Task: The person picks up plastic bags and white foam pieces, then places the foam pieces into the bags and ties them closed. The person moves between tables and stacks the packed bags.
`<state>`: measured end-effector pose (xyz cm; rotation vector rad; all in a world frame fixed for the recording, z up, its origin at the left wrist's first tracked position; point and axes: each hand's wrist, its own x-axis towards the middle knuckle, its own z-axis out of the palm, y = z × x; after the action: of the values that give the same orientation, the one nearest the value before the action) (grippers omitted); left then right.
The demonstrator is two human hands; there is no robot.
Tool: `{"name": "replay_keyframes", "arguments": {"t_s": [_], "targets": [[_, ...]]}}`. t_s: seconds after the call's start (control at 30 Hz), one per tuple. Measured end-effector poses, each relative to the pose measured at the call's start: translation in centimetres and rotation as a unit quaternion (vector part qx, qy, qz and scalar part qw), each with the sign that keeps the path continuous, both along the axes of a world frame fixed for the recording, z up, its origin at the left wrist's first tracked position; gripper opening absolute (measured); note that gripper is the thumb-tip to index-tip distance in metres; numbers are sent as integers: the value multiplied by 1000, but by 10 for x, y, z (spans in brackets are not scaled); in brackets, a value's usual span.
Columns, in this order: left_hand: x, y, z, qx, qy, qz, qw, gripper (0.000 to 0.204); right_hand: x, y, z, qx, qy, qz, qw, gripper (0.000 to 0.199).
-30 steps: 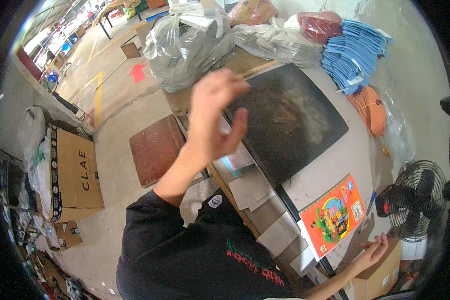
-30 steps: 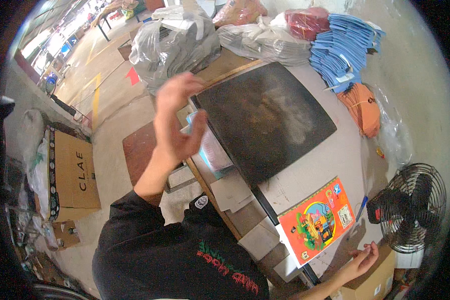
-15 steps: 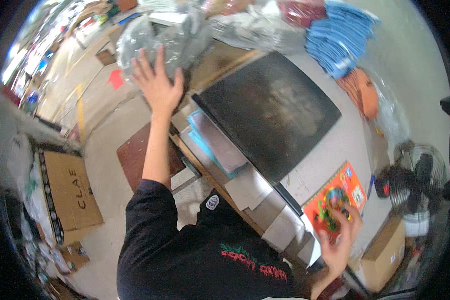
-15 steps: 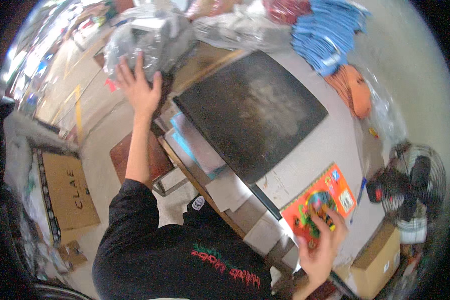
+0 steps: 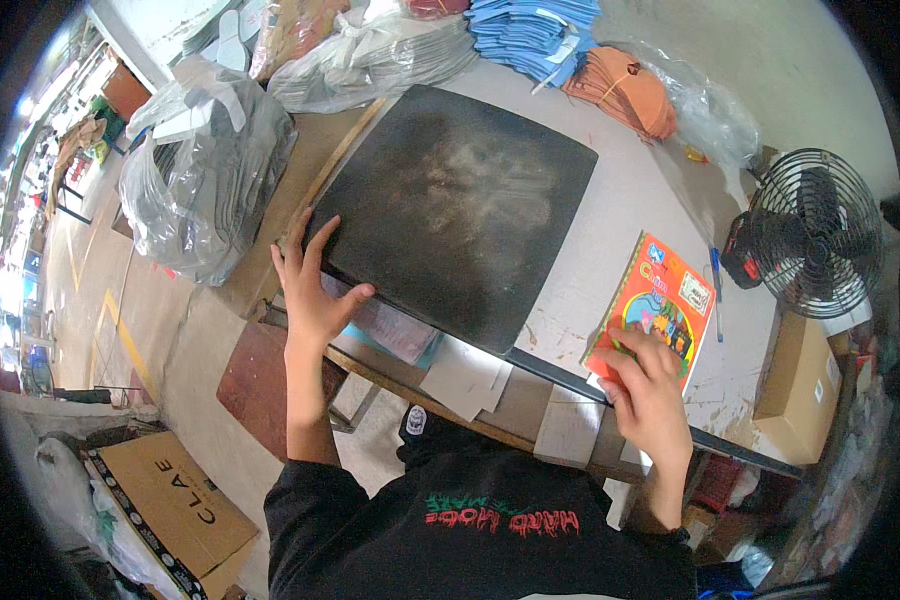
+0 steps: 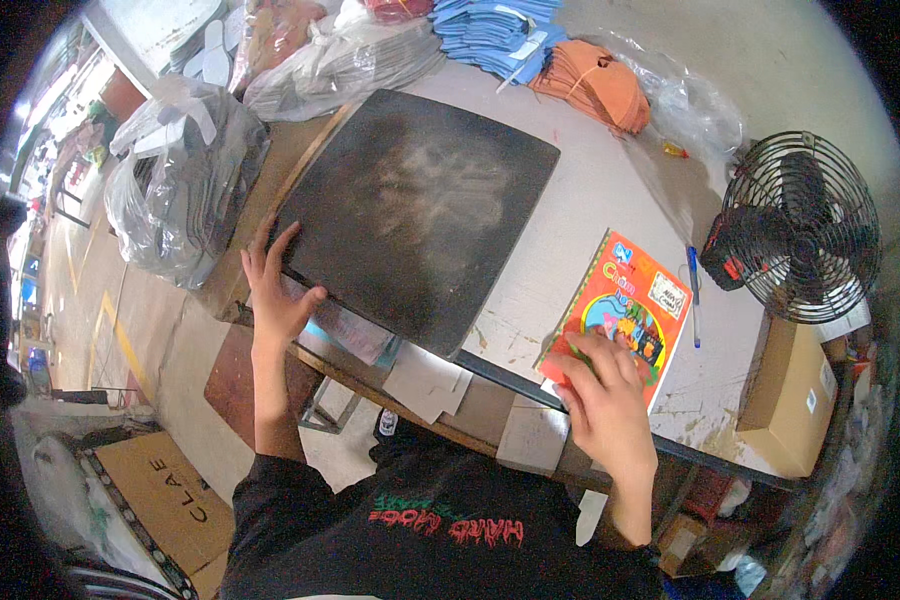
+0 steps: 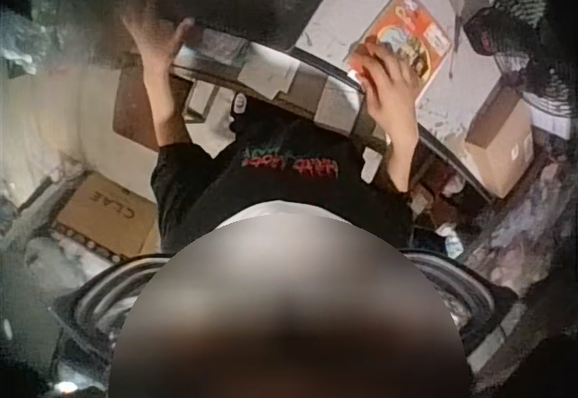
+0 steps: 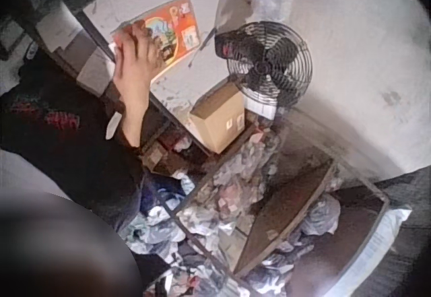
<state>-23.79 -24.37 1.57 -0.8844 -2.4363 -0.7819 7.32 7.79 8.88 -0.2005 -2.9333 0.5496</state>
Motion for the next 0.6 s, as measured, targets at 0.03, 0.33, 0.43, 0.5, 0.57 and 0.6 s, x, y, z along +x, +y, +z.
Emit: {"name": "replay_keyframes", "arguments": {"t_s": [0.03,0.33,0.43,0.5,0.57,0.6], "targets": [[-1,0,1,4,3,-1,1000,97,-3,1,-1,-15,11,-9,1000,40],[47,0,5,82,-57,18,995,90,-20,2,-22,40,72,-19,996,36],[83,-6,-3,129,-90,36,987,63,-19,1,-27,39,68,-35,996,36],[105,-25,-18,243,-155,31,957,52,-18,0,-30,53,85,-23,995,37],[117,-51,-45,267,-150,77,949,43,-18,0,-31,53,93,-24,994,38],[124,-66,-63,239,-117,126,955,39,-19,1,-32,49,94,-24,994,39]]}}
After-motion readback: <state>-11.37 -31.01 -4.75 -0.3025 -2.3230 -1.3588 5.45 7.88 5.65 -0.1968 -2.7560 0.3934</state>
